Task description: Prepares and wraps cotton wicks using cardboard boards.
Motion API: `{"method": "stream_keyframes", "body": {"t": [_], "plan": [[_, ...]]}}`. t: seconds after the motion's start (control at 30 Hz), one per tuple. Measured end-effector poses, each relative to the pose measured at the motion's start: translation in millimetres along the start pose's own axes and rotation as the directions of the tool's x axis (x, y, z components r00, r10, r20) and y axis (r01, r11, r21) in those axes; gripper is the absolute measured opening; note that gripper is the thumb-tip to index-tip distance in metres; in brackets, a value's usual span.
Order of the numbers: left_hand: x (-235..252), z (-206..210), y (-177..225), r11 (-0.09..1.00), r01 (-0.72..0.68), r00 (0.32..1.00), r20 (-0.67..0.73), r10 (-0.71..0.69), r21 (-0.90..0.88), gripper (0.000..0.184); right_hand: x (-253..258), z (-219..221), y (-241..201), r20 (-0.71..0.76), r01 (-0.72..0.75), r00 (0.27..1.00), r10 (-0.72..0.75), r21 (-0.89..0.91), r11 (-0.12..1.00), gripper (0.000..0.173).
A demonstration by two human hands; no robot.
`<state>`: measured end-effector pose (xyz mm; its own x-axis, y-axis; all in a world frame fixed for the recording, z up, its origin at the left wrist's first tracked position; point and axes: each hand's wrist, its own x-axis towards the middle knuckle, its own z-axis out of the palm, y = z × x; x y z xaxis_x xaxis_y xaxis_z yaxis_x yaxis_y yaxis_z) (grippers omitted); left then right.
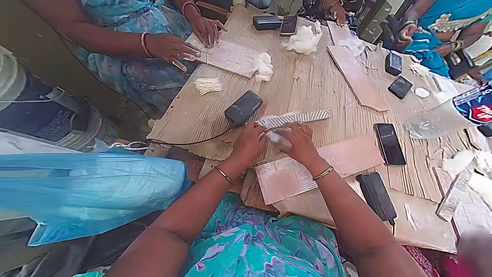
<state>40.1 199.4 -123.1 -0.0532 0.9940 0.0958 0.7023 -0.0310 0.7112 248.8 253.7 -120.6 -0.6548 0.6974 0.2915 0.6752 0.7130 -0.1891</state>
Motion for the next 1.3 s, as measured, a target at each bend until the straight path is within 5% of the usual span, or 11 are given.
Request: {"method": "stream_keyframes", "body": {"t": [0.13,0.3,0.47,0.6,0.7,0.83,0.97,1.03,1.2,1.3], "plan": [[5.9,7.3,1.6,0.991,0.097,0.992,0.074,-0.104,0.097,0.033,21.6,16.9,10.3,-0.036,0.067,0.997,-0.065,0.043,0.997,0.03],[-3.0,11.5,1.4,0.994,0.059,0.998,0.018,-0.061,0.097,0.028,20.9,19.9,15.4,-0.079,0.097,0.992,-0.094,0.036,0.995,0.016],[-3.5,15.2,1.1,0.988,0.041,0.999,0.011,-0.043,0.15,0.025,-8.8,-0.8,7.9,-0.167,0.049,0.986,0.012,0.357,0.933,0.012],[-4.6,9.6,2.6,0.996,0.046,0.998,0.033,-0.049,0.073,0.027,-29.5,-33.3,-8.2,-0.041,-0.231,0.916,0.4,0.761,0.607,0.011],[-4.3,5.5,1.1,0.997,0.054,0.999,0.011,-0.053,-0.051,0.03,-30.2,-58.0,-27.9,0.058,-0.338,0.727,0.684,0.898,0.283,0.01],[-14.1,2.8,4.7,0.978,-0.056,0.992,-0.122,0.032,-0.203,0.032,-32.9,-80.5,-49.6,0.112,-0.248,0.554,0.825,0.968,0.034,0.011],[-32.0,-9.6,33.6,0.914,-0.176,0.978,-0.17,0.12,-0.365,0.036,-41.4,-97.3,-72.7,0.233,-0.128,0.529,0.816,0.972,-0.195,0.015],[-42.3,-19.6,53.6,0.83,-0.151,0.988,-0.097,0.118,-0.537,0.035,-46.9,-100.1,-86.0,0.233,-0.103,0.558,0.797,0.972,-0.212,0.016],[-66.8,-26.8,89.6,0.555,0.104,0.987,0.155,0.046,-0.826,0.03,-60.6,-92.0,-109.8,0.058,-0.101,0.632,0.773,0.995,0.009,0.017],[-79.3,-21.5,96.0,0.562,0.134,0.977,0.203,0.062,-0.816,0.026,-64.1,-84.6,-118.6,0.003,-0.091,0.61,0.792,0.994,0.067,0.014]]}}
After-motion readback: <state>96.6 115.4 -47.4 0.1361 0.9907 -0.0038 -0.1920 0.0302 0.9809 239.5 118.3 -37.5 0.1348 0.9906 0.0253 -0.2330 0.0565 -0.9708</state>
